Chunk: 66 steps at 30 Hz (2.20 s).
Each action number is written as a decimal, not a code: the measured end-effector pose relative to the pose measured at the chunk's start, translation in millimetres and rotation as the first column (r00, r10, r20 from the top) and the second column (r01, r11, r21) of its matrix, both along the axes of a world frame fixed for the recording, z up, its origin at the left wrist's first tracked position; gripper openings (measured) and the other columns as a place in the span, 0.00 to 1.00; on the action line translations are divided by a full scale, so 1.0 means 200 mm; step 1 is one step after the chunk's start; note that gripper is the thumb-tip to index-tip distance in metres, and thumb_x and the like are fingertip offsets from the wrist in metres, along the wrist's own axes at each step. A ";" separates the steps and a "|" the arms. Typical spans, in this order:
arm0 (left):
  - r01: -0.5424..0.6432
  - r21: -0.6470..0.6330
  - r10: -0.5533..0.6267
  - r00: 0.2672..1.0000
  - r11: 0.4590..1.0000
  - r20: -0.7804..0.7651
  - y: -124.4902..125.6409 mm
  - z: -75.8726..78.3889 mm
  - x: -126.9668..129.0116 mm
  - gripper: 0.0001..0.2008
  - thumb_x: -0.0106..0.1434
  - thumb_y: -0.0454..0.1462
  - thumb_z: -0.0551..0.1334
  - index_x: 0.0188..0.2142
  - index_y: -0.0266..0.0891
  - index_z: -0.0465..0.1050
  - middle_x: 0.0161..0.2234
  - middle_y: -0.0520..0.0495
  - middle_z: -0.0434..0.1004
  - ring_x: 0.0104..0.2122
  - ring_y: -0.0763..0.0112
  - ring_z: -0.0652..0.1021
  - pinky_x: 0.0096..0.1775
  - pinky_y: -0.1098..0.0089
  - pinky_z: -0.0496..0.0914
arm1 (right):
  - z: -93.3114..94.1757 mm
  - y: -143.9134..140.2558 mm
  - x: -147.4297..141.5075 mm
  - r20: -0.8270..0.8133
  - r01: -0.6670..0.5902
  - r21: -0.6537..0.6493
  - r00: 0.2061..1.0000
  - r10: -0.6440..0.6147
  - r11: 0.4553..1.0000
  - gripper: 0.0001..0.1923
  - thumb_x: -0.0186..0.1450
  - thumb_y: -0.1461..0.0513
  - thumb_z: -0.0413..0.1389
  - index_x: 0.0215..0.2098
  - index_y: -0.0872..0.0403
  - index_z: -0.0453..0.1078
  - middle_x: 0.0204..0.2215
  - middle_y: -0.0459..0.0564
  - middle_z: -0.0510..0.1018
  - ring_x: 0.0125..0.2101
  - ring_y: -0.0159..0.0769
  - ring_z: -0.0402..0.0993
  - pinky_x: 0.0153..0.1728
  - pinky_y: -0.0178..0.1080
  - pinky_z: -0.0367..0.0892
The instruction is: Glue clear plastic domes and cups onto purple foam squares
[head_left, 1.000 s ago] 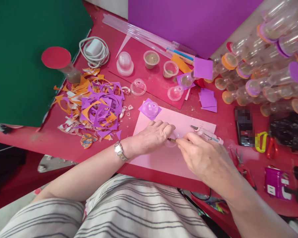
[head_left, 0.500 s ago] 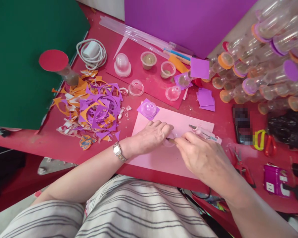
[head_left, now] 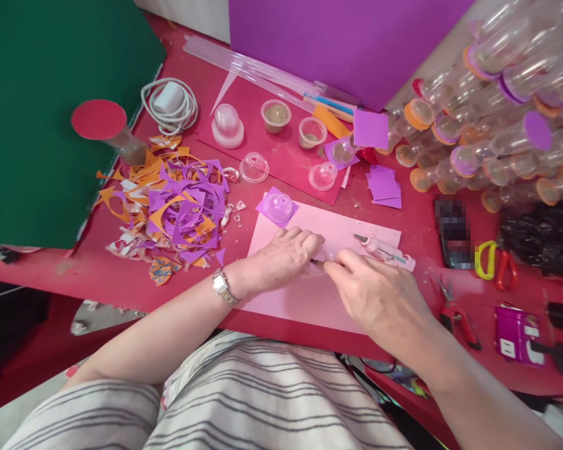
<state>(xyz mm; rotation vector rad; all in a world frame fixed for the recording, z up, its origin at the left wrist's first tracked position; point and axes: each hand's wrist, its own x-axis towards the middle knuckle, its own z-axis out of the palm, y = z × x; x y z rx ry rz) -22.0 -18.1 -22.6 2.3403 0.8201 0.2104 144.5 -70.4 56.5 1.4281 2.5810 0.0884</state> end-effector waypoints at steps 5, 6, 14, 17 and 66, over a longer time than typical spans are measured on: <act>-0.008 0.005 0.008 1.000 1.000 0.020 0.00 0.00 0.00 0.09 0.72 0.37 0.53 0.49 0.35 0.61 0.43 0.40 0.73 0.40 0.64 0.71 0.46 0.62 0.67 | 0.01 0.02 0.00 0.063 0.140 -0.139 0.989 -0.133 0.980 0.15 0.66 0.70 0.48 0.31 0.54 0.75 0.25 0.48 0.74 0.20 0.29 0.63 0.22 0.36 0.50; -0.010 0.005 0.010 1.000 1.000 0.025 0.00 0.00 0.00 0.09 0.72 0.37 0.52 0.49 0.35 0.61 0.43 0.40 0.73 0.40 0.64 0.71 0.46 0.62 0.67 | 0.01 0.03 0.00 0.065 0.149 -0.161 0.988 -0.140 0.976 0.15 0.66 0.70 0.48 0.31 0.54 0.75 0.25 0.48 0.74 0.20 0.30 0.64 0.23 0.36 0.51; -0.025 0.019 0.024 0.998 1.000 0.050 -0.01 -0.02 0.00 0.09 0.72 0.37 0.53 0.49 0.35 0.61 0.42 0.41 0.73 0.40 0.64 0.71 0.45 0.62 0.68 | 0.01 0.05 0.01 0.049 0.174 -0.271 0.985 -0.167 0.947 0.16 0.68 0.70 0.47 0.33 0.56 0.76 0.25 0.50 0.77 0.24 0.33 0.70 0.29 0.36 0.57; -0.026 0.002 0.026 0.998 1.000 0.051 -0.01 -0.01 -0.01 0.09 0.71 0.37 0.53 0.49 0.35 0.62 0.41 0.41 0.73 0.40 0.63 0.71 0.45 0.62 0.67 | 0.02 0.04 0.00 0.064 0.177 -0.254 0.984 -0.166 0.951 0.15 0.68 0.70 0.48 0.33 0.55 0.76 0.25 0.49 0.77 0.24 0.33 0.70 0.28 0.35 0.55; -0.012 -0.006 0.012 0.999 1.000 0.029 0.00 0.00 -0.01 0.11 0.70 0.33 0.54 0.50 0.33 0.61 0.43 0.40 0.73 0.42 0.62 0.72 0.48 0.61 0.68 | 0.02 -0.01 -0.05 0.071 0.008 0.048 0.997 -0.011 0.999 0.13 0.63 0.71 0.50 0.24 0.55 0.69 0.19 0.45 0.69 0.18 0.29 0.66 0.20 0.36 0.45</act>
